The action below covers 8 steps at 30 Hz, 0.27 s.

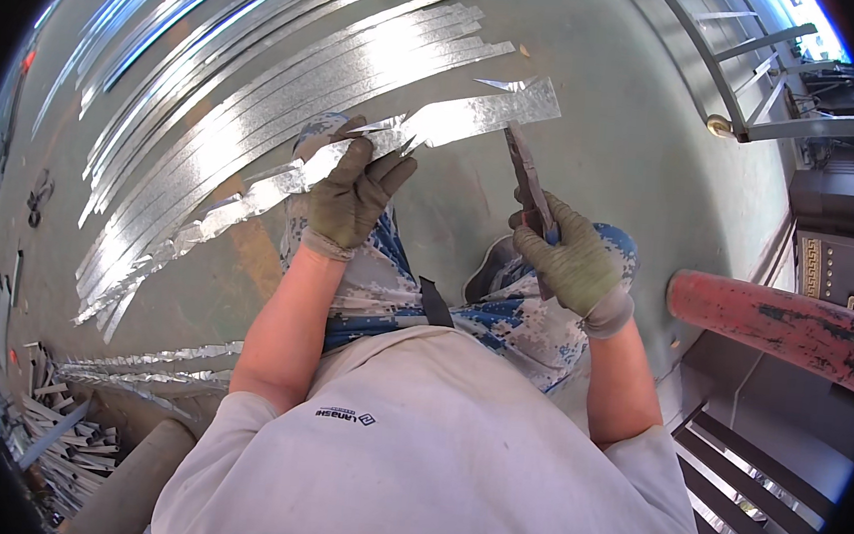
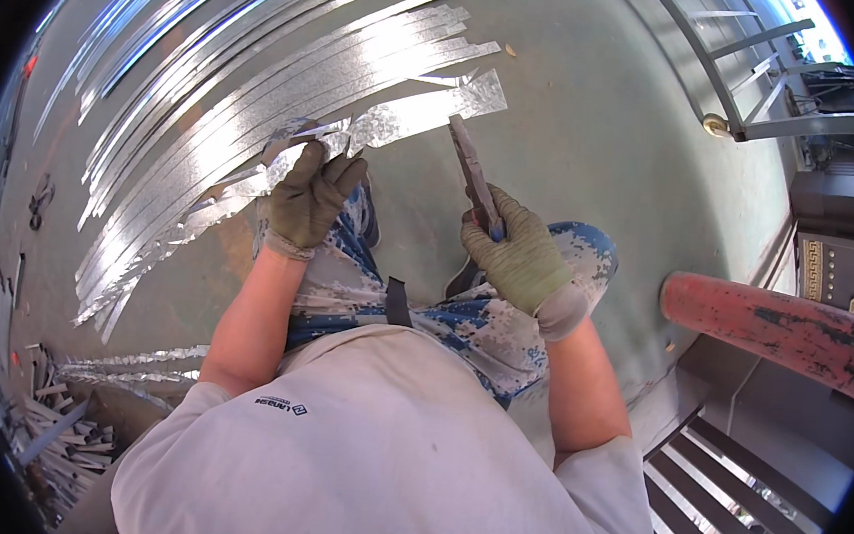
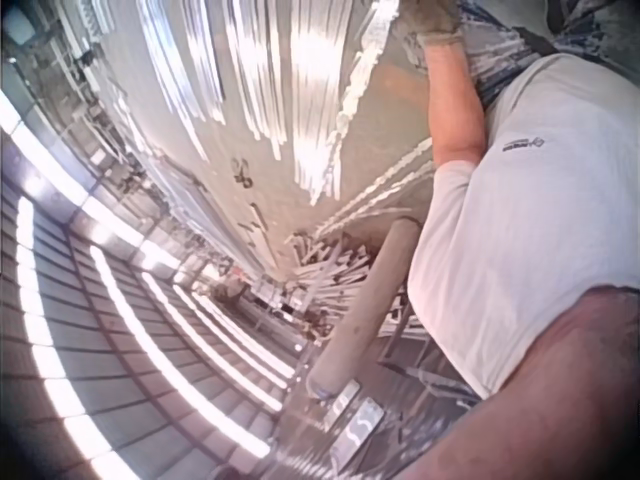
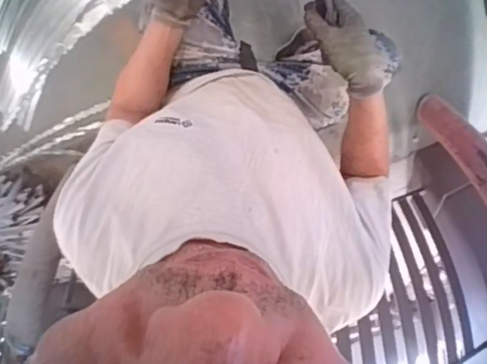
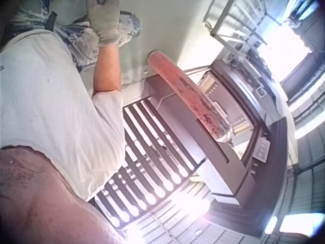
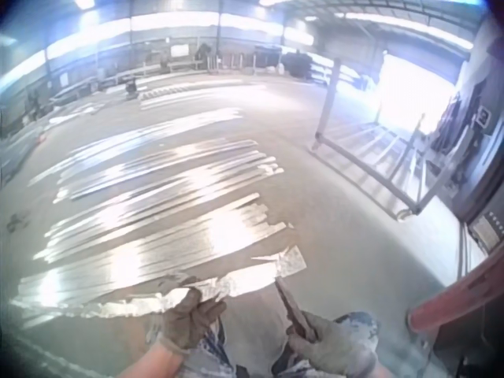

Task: The person sits on the floor and uses tin snips to cut a long silver metal strip into smaller pieces. The person repeatedly positions the snips, cuts, and repositions the strip, accumulating cut pieces on the floor.

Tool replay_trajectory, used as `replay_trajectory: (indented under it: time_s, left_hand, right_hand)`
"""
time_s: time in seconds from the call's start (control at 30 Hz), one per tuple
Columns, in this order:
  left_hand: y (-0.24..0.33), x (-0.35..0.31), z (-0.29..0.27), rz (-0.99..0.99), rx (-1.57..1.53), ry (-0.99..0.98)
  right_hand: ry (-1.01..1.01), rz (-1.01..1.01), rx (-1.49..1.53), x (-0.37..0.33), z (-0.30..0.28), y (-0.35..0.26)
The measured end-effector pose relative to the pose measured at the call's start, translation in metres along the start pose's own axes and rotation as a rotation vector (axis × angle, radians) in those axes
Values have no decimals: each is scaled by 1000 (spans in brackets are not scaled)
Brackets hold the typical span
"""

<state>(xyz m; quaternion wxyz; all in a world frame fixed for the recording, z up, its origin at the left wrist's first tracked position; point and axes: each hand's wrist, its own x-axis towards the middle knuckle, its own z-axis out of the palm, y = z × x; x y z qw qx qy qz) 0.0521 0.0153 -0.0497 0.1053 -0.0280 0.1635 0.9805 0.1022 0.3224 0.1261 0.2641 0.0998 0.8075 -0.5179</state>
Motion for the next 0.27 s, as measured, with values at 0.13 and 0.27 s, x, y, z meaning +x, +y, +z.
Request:
replay_trajectory:
  time_s: [0.13,0.27]
  left_hand:
    - [0,-2,-7,24,-54,-39]
    - [7,-7,-18,27,-4,-79]
  right_hand:
    - [-6,-18,54,-3,0,-2]
    - [-164,32,331,-5,-3,8]
